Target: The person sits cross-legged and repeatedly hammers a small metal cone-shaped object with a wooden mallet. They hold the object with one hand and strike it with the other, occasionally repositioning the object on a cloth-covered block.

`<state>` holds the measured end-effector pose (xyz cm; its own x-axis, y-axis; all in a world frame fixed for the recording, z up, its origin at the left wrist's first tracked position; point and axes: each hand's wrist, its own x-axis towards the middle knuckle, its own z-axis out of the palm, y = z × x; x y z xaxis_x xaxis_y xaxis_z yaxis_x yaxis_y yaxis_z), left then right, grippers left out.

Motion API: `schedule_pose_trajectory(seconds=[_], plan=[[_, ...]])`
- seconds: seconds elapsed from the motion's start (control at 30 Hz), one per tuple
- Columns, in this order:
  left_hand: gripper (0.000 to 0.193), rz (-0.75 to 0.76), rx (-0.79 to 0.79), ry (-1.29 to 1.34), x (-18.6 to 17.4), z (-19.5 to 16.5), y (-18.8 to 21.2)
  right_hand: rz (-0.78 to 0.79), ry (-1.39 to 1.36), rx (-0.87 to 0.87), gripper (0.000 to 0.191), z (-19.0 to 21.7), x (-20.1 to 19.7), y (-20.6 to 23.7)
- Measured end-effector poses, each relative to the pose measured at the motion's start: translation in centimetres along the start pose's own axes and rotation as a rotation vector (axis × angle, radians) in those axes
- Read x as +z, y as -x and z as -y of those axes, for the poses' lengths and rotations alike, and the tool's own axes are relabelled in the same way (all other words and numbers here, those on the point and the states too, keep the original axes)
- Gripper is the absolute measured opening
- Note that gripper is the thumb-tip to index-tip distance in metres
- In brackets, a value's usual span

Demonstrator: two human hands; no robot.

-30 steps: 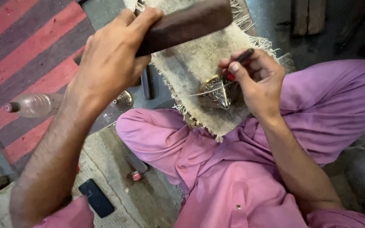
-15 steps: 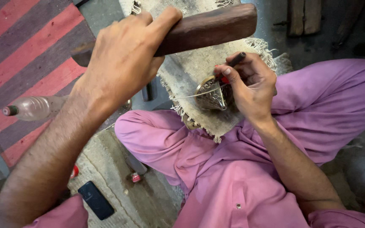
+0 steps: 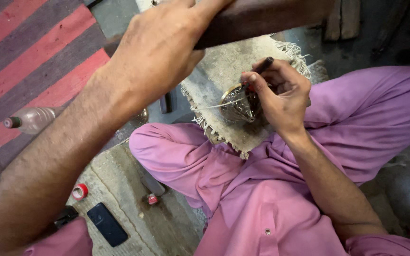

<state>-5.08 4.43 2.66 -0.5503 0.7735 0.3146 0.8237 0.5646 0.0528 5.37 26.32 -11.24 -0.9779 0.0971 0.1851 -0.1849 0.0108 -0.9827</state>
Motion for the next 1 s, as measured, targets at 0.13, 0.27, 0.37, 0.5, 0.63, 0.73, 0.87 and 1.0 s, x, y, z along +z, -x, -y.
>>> schedule_pose_trajectory(seconds=[0.13,0.27,0.37,0.5,0.63,0.73,0.87,1.0], plan=[[0.025,0.090,-0.070,-0.278,0.5,-0.2,0.0,-0.015,-0.034,-0.008,0.012,-0.1,0.2,0.1],[0.042,0.101,-0.064,-0.050,-0.2,0.2,0.4,-0.034,0.035,-0.006,0.015,-0.1,0.1,0.2],[0.055,0.047,-0.057,0.066,-0.4,-0.1,0.5,-0.041,-0.032,-0.003,0.016,-0.3,0.3,0.1],[0.057,0.050,-0.106,0.163,-0.3,-0.6,0.4,-0.029,-0.011,-0.009,0.015,-0.2,0.4,0.2],[0.029,-0.009,-0.018,-0.031,-0.3,-0.6,0.1,-0.039,0.005,-0.013,0.012,-0.1,0.4,0.2],[0.026,-0.007,0.000,-0.099,-0.1,-0.6,-0.2,-0.040,-0.008,-0.001,0.013,-0.1,0.3,0.0],[0.028,-0.043,0.014,-0.122,0.2,-0.8,-0.2,-0.025,-0.017,-0.012,0.012,-0.1,0.2,-0.1],[0.027,-0.036,-0.004,-0.098,0.2,-0.8,0.1,-0.029,0.004,-0.009,0.014,0.1,0.2,0.0]])
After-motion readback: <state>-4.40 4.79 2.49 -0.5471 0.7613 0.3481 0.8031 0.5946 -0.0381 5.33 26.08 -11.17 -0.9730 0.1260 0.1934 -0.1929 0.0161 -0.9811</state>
